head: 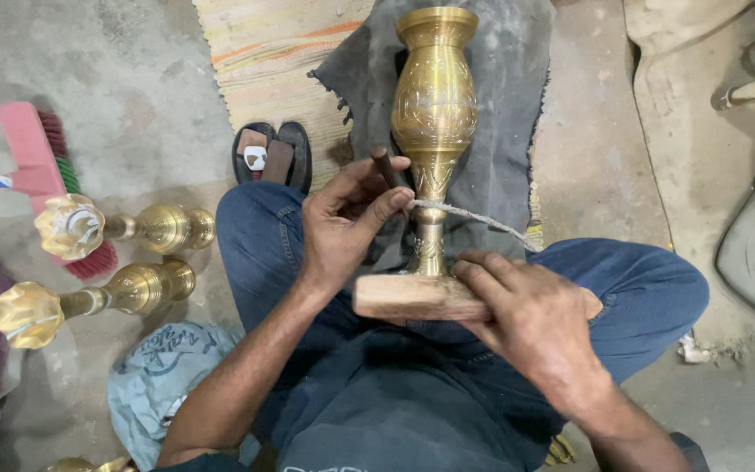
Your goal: The person sits cross-legged on the floor with a brass vase resting on a cloth on their lap. They hold a chisel against the vase's surface with one hand and repeatedly strike the chisel with a wooden mallet held in the other hand, repositioning the chisel around the vase's base and body as they work.
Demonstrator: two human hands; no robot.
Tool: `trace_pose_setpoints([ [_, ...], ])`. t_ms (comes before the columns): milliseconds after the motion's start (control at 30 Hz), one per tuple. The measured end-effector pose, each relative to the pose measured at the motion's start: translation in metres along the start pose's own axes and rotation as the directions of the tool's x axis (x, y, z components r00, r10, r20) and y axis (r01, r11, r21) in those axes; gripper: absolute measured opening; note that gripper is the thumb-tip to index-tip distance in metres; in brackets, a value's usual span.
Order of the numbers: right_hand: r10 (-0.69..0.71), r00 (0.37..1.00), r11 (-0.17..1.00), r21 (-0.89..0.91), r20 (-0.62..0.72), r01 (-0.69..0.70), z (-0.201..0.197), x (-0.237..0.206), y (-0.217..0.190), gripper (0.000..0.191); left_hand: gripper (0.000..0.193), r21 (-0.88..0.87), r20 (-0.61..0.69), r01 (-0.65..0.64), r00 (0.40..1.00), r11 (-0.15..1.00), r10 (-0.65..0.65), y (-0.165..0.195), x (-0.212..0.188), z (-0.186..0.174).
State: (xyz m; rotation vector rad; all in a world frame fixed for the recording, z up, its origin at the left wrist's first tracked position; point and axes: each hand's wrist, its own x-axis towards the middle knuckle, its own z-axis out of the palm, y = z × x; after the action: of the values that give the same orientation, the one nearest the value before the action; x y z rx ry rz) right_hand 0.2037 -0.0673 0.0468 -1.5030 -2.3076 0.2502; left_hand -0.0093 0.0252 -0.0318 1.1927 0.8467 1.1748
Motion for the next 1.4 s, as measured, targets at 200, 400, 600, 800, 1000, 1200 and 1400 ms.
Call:
trace_pose_setpoints([
  [200,0.106,0.993,0.990,0.083,0.045,-0.110,0.027,-0.003,-0.008,0.047,0.033,0.126,0.039,0.011,0.999,0.992,-0.016,0.018,0.001,-0.004],
  [400,0.166,0.978,0.966,0.180,0.126,-0.187,0.021,-0.001,-0.005,0.047,0.037,0.345,0.161,-0.013,0.986,0.939,-0.046,0.038,0.001,0.004],
  [600,0.541,0.831,0.738,0.401,0.128,-0.542,-0.007,-0.012,0.021,0.042,0.038,0.492,0.378,-0.233,0.925,0.839,0.035,0.045,0.009,0.012],
  [800,0.531,0.828,0.828,0.318,-0.179,-0.462,-0.011,-0.002,0.049,0.042,0.041,0.608,0.408,-0.251,0.913,0.753,-0.025,0.050,0.014,0.020],
  [1000,0.408,0.888,0.909,0.192,-0.213,-0.371,-0.006,0.004,0.064,0.046,0.037,0.598,0.482,-0.387,0.873,0.702,0.071,0.053,0.017,0.022],
  [1200,0.612,0.773,0.721,0.519,-0.165,-0.460,0.019,0.000,0.090,0.028,0.038,0.623,0.519,-0.399,0.854,0.673,0.026,0.052,0.022,0.025],
  [1400,0.438,0.859,0.887,0.283,-0.265,-0.365,0.033,-0.013,0.108,0.026,0.036,0.593,0.544,-0.444,0.836,0.671,0.072,0.055,0.024,0.027],
])
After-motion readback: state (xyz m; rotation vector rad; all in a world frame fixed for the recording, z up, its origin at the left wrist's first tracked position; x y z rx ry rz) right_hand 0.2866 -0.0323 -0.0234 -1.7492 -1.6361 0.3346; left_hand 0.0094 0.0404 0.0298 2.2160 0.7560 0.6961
